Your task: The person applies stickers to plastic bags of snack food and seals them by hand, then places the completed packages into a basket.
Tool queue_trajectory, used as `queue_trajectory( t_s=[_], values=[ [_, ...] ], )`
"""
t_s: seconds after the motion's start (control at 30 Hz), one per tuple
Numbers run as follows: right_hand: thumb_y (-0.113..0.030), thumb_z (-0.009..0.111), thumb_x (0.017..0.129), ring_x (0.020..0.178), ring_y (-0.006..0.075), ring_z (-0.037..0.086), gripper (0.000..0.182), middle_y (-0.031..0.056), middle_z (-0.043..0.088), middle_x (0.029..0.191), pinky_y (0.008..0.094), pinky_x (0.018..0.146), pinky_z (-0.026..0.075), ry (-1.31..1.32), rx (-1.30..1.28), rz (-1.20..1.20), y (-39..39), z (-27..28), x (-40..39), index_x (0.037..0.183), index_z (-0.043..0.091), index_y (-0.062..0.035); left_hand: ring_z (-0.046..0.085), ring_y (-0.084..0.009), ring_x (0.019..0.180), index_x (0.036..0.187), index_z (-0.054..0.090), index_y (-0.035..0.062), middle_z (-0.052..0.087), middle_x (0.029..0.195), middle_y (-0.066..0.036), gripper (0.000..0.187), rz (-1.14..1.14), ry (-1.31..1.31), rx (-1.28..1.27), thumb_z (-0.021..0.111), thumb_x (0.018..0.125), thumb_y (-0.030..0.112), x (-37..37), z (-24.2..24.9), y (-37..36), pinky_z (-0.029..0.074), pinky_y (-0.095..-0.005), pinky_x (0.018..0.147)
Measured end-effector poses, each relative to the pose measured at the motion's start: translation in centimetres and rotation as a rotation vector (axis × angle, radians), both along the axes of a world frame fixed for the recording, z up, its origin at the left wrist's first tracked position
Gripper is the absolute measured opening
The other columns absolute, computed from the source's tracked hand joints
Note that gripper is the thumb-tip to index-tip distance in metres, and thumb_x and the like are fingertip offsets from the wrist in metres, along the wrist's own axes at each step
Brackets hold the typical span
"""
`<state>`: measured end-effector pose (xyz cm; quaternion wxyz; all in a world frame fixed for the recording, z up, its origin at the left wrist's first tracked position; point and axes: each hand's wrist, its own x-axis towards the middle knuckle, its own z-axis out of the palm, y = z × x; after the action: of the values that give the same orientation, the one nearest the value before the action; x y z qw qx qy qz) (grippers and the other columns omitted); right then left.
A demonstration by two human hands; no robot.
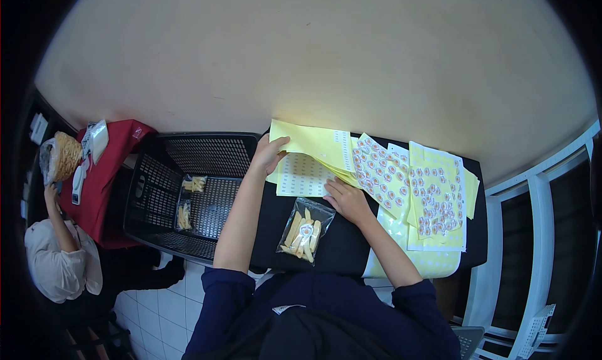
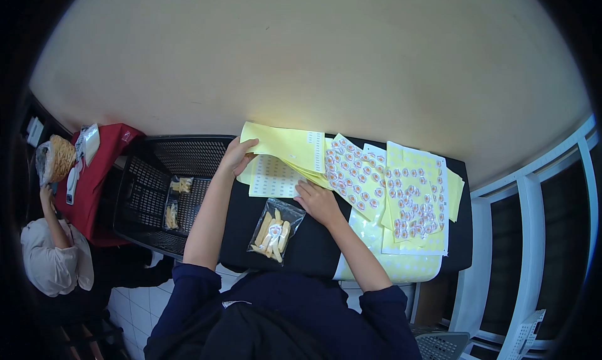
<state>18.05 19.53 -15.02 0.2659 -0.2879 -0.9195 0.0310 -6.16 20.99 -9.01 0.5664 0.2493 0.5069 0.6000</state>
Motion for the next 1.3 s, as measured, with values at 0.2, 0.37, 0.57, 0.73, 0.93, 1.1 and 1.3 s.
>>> queue_trajectory(
  t_s=[0.2, 0.37, 0.57, 0.73, 0.93, 1.1, 1.3],
  values=[
    [-0.007, 0.057, 0.074, 0.058, 0.0227, 0.058, 0.006, 0.0079, 0.055, 0.071, 0.0299, 0.052, 0.049, 0.191, 0.076, -0.083, 0.6, 1.3, -0.3, 0.079, 0.055, -0.0029, 0.05, -0.0239, 0.1, 0.115, 0.036, -0.0061, 0.047, 0.111, -0.016, 0.039, -0.069, 0.225, -0.056, 0.05, 0.081, 0.007, -0.7, -0.3, -0.5, 0.041, -0.0341, 0.087],
    [-0.007, 0.056, 0.076, 0.06, 0.0218, 0.058, 0.006, 0.0075, 0.055, 0.071, 0.0301, 0.051, 0.049, 0.254, 0.06, -0.147, 0.8, 2.1, -1.2, 0.08, 0.055, -0.0029, 0.05, -0.0242, 0.1, 0.116, 0.038, -0.004, 0.049, 0.11, -0.016, 0.038, -0.075, 0.143, -0.144, 0.049, 0.082, 0.007, -0.5, 0.4, -1.2, 0.042, -0.0358, 0.084],
    [-0.005, 0.059, 0.067, 0.066, 0.0197, 0.057, 0.019, 0.0049, 0.056, 0.078, 0.028, 0.057, 0.048, 0.146, 0.343, -0.098, -0.5, 1.7, -0.4, 0.085, 0.057, -0.0043, 0.054, -0.026, 0.094, 0.111, 0.037, -0.0095, 0.05, 0.105, -0.02, 0.036, -0.005, 0.054, -0.006, 0.05, 0.078, -0.001, -0.7, -1.4, 0.0, 0.046, -0.0343, 0.079],
    [-0.003, 0.056, 0.065, 0.07, 0.0196, 0.057, 0.023, 0.0059, 0.056, 0.083, 0.028, 0.059, 0.046, 0.136, 0.203, 0.111, -2.0, 0.6, 0.4, 0.088, 0.058, -0.0041, 0.055, -0.0263, 0.09, 0.11, 0.037, -0.0066, 0.05, 0.102, -0.018, 0.041, 0.124, 0.02, -0.008, 0.053, 0.072, -0.008, -0.1, -1.5, 0.6, 0.045, -0.0368, 0.077],
    [-0.003, 0.054, 0.067, 0.084, 0.0232, 0.056, 0.029, 0.0082, 0.055, 0.099, 0.0347, 0.072, 0.044, 0.083, 0.208, -0.158, -1.7, 2.7, 0.0, 0.095, 0.059, -0.0046, 0.053, -0.0248, 0.095, 0.112, 0.037, -0.0061, 0.049, 0.105, -0.018, 0.041, 0.149, -0.122, 0.011, 0.054, 0.074, -0.003, -0.3, -1.5, 1.0, 0.045, -0.0361, 0.079],
    [0.0, 0.054, 0.066, 0.08, 0.0213, 0.057, 0.028, 0.0067, 0.057, 0.092, 0.0317, 0.068, 0.046, 0.117, 0.169, -0.21, 0.7, 3.2, 0.3, 0.093, 0.06, -0.005, 0.05, -0.0224, 0.095, 0.11, 0.04, -0.002, 0.049, 0.105, -0.011, 0.03, 0.146, -0.175, 0.044, 0.046, 0.083, 0.01, 0.7, 1.4, -0.4, 0.043, -0.0334, 0.082],
    [0.001, 0.054, 0.066, 0.069, 0.0211, 0.059, 0.021, 0.0062, 0.059, 0.084, 0.0302, 0.059, 0.049, 0.184, 0.172, -0.21, 2.4, 4.6, 0.6, 0.086, 0.061, -0.0043, 0.045, -0.0196, 0.078, 0.086, 0.045, 0.0034, 0.047, 0.084, -0.007, 0.013, 0.281, 0.629, 0.304, 0.05, 0.078, 0.012, 0.3, -6.2, -4.3, 0.039, -0.0302, 0.068]
  ],
)
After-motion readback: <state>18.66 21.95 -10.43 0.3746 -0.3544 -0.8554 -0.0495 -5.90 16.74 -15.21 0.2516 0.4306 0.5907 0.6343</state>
